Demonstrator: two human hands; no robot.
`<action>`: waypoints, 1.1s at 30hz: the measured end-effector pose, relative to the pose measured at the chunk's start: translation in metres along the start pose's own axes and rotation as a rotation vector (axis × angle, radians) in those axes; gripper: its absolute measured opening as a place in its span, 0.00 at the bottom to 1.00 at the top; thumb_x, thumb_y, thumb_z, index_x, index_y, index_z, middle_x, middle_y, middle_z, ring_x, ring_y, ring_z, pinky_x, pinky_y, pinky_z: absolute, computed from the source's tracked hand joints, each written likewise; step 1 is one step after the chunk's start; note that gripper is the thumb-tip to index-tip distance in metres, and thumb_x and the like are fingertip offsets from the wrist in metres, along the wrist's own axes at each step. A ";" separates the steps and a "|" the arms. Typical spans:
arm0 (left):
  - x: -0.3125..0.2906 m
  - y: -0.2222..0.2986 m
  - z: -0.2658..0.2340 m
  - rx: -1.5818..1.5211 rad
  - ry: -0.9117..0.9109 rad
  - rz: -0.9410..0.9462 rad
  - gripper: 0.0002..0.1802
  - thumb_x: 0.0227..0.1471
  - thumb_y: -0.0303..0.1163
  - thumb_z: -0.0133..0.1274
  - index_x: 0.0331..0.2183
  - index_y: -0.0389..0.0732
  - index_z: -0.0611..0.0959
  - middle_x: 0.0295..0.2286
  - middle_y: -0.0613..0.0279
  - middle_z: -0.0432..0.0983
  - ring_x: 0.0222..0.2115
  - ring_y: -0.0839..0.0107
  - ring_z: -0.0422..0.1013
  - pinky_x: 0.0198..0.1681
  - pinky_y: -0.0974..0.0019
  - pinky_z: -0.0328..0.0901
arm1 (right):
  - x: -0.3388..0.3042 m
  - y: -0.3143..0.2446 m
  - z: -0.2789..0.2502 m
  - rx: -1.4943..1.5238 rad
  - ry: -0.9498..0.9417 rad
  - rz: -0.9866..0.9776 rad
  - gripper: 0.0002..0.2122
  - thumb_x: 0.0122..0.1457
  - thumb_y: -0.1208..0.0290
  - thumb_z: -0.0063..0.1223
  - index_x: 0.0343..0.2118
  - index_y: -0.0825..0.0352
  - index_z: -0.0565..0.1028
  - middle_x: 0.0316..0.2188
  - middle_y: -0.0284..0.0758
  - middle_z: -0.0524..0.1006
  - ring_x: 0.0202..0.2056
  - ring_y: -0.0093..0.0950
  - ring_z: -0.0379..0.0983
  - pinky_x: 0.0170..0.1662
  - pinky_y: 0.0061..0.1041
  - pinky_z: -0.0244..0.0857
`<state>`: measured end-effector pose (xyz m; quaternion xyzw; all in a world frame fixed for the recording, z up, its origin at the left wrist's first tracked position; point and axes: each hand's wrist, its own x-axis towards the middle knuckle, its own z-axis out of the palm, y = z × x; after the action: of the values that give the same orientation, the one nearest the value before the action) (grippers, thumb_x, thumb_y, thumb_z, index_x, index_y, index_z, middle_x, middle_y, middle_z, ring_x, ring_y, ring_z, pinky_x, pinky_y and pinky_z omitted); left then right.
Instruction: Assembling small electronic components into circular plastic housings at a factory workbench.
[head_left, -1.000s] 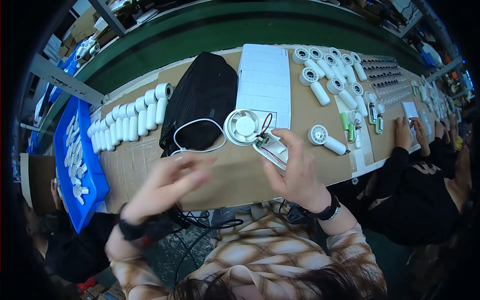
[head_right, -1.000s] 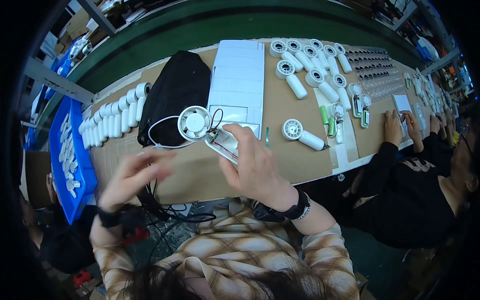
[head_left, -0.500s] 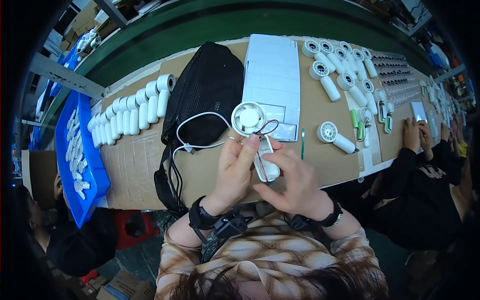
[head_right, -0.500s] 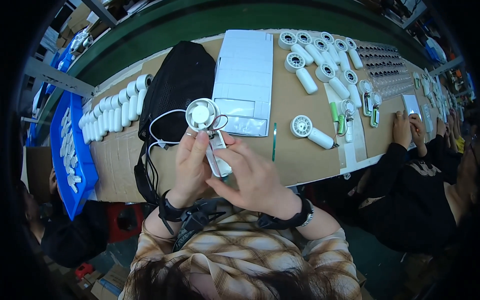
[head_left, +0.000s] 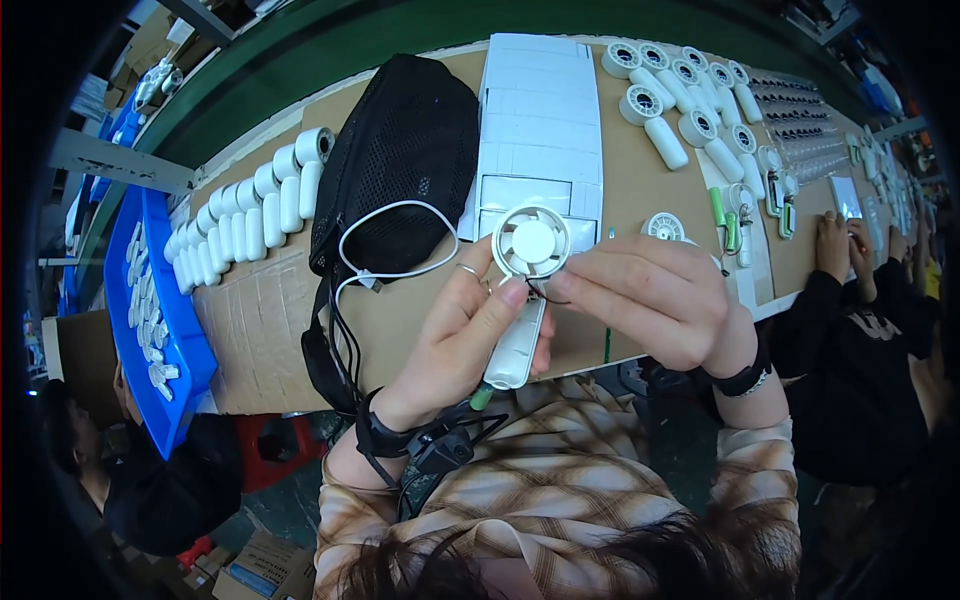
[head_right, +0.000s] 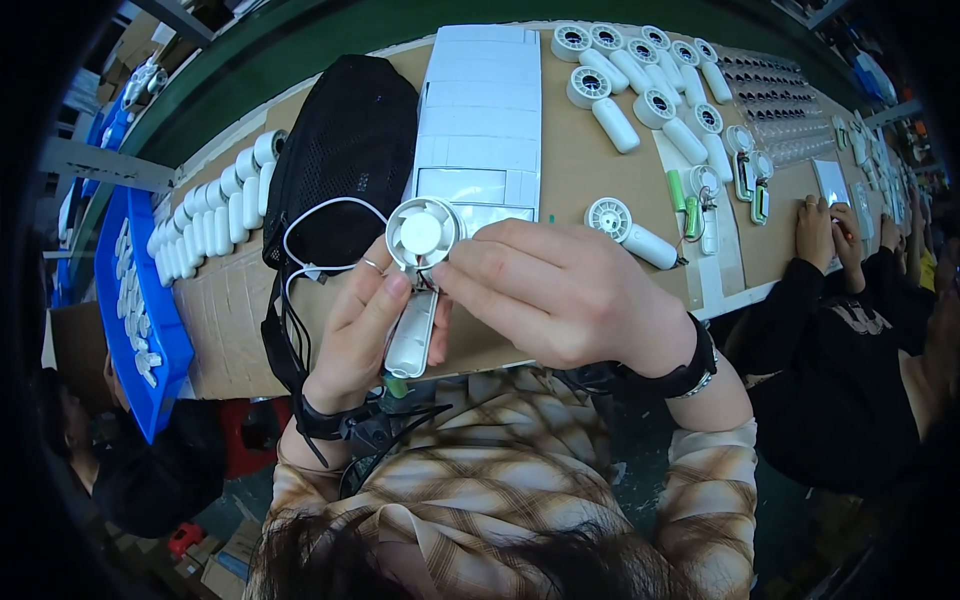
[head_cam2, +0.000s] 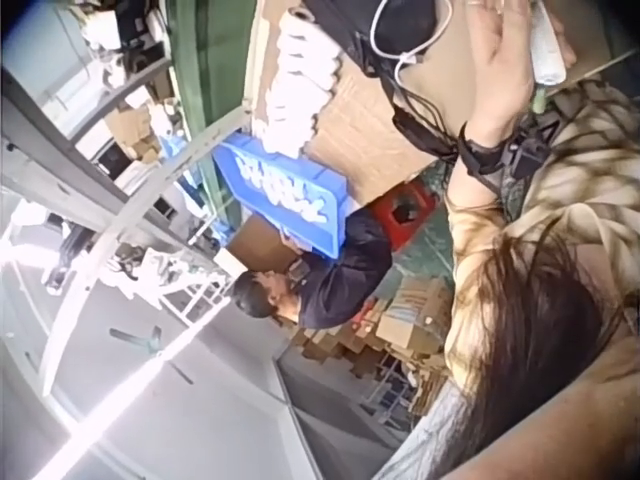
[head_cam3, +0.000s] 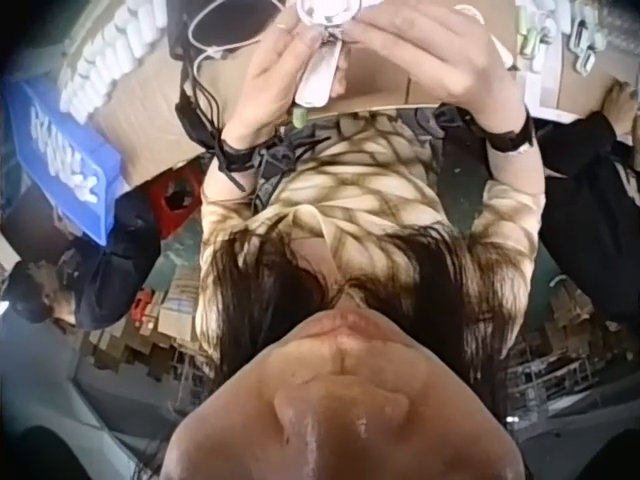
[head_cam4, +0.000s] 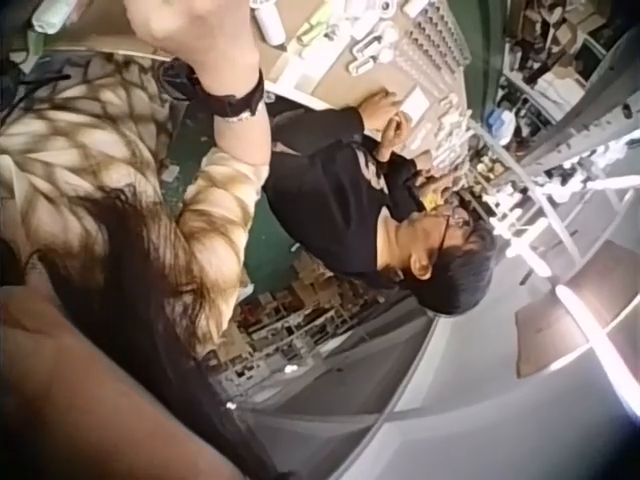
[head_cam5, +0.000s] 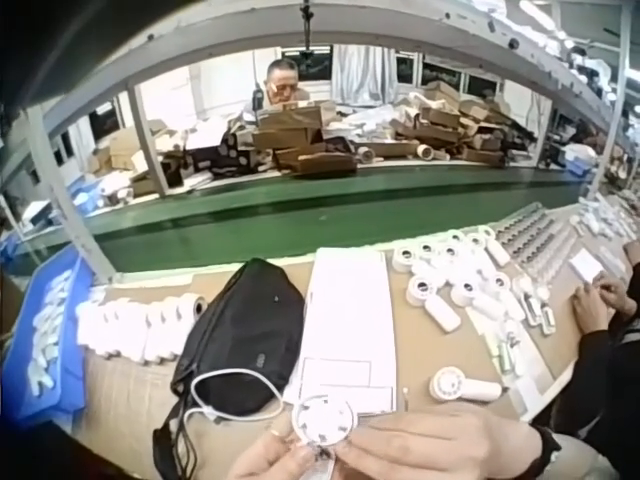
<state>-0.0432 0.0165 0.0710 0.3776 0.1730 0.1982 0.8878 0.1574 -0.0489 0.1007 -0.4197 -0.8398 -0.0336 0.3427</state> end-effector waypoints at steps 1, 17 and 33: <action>-0.001 -0.002 0.001 0.001 -0.001 -0.003 0.27 0.62 0.33 0.39 0.57 0.37 0.52 0.29 0.59 0.72 0.23 0.74 0.72 0.27 0.73 0.68 | -0.002 0.000 0.004 0.058 0.030 0.024 0.13 0.41 0.82 0.62 0.34 0.70 0.79 0.32 0.37 0.77 0.30 0.31 0.75 0.29 0.24 0.68; 0.008 -0.025 0.004 0.549 0.189 0.447 0.34 0.61 0.30 0.38 0.62 0.38 0.41 0.46 0.59 0.63 0.29 0.79 0.62 0.33 0.76 0.62 | -0.010 -0.035 0.052 0.770 0.432 0.617 0.08 0.49 0.89 0.56 0.33 0.75 0.73 0.28 0.43 0.76 0.26 0.26 0.76 0.28 0.20 0.70; -0.005 -0.069 -0.019 0.110 0.147 -0.042 0.28 0.63 0.34 0.35 0.60 0.39 0.48 0.35 0.64 0.66 0.27 0.81 0.63 0.29 0.76 0.62 | -0.061 -0.043 0.083 0.555 0.262 0.783 0.04 0.51 0.86 0.54 0.30 0.74 0.76 0.26 0.39 0.76 0.23 0.24 0.76 0.24 0.18 0.69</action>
<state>-0.0409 -0.0184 0.0079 0.4066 0.2563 0.1969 0.8545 0.1057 -0.0895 0.0108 -0.5889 -0.5462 0.2700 0.5310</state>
